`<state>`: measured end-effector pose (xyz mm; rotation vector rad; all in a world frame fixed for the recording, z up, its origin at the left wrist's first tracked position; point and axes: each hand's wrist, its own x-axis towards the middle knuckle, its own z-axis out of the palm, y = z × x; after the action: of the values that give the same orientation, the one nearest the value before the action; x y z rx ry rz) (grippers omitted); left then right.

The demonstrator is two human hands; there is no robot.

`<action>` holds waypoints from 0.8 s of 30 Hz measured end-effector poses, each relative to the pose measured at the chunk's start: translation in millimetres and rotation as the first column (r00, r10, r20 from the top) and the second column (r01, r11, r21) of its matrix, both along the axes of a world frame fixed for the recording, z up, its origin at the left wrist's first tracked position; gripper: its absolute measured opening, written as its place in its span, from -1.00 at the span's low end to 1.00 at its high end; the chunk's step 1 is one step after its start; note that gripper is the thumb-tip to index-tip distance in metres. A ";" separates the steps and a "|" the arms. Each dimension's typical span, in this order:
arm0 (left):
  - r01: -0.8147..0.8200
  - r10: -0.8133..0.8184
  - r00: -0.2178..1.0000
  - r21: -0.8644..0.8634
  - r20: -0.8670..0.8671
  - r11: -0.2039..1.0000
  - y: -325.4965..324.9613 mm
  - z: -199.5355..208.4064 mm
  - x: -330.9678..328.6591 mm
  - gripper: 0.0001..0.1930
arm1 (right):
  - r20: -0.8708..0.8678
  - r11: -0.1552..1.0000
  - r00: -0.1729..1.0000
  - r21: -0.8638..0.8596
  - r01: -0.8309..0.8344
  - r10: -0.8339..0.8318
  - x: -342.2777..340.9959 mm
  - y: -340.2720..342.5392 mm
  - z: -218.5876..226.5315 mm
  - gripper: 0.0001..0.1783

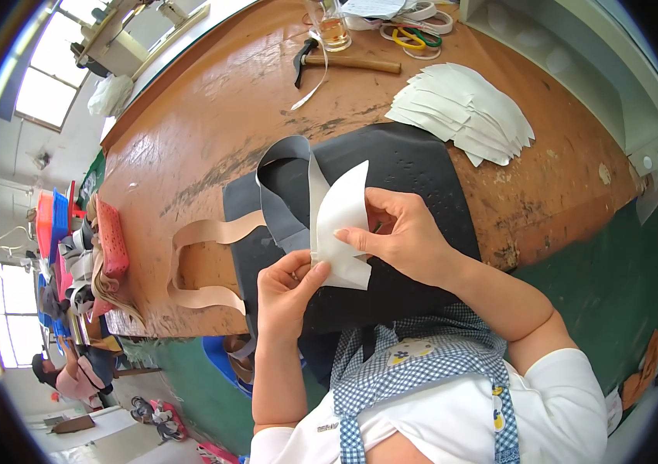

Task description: Assembling and reinforcing shoe upper components at a factory workbench.

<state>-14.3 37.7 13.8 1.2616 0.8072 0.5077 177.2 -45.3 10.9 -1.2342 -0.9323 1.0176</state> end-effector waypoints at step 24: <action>0.014 -0.014 1.000 0.000 -0.002 1.000 2.5 0.2 0.5 -0.72 | 0.188 0.997 0.980 -0.043 0.069 -0.059 -10.7 -3.9 1.1 -0.67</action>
<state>-13.8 40.2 14.0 1.2666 0.7997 0.4952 166.5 -49.1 12.0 -1.4108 -1.0099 0.8893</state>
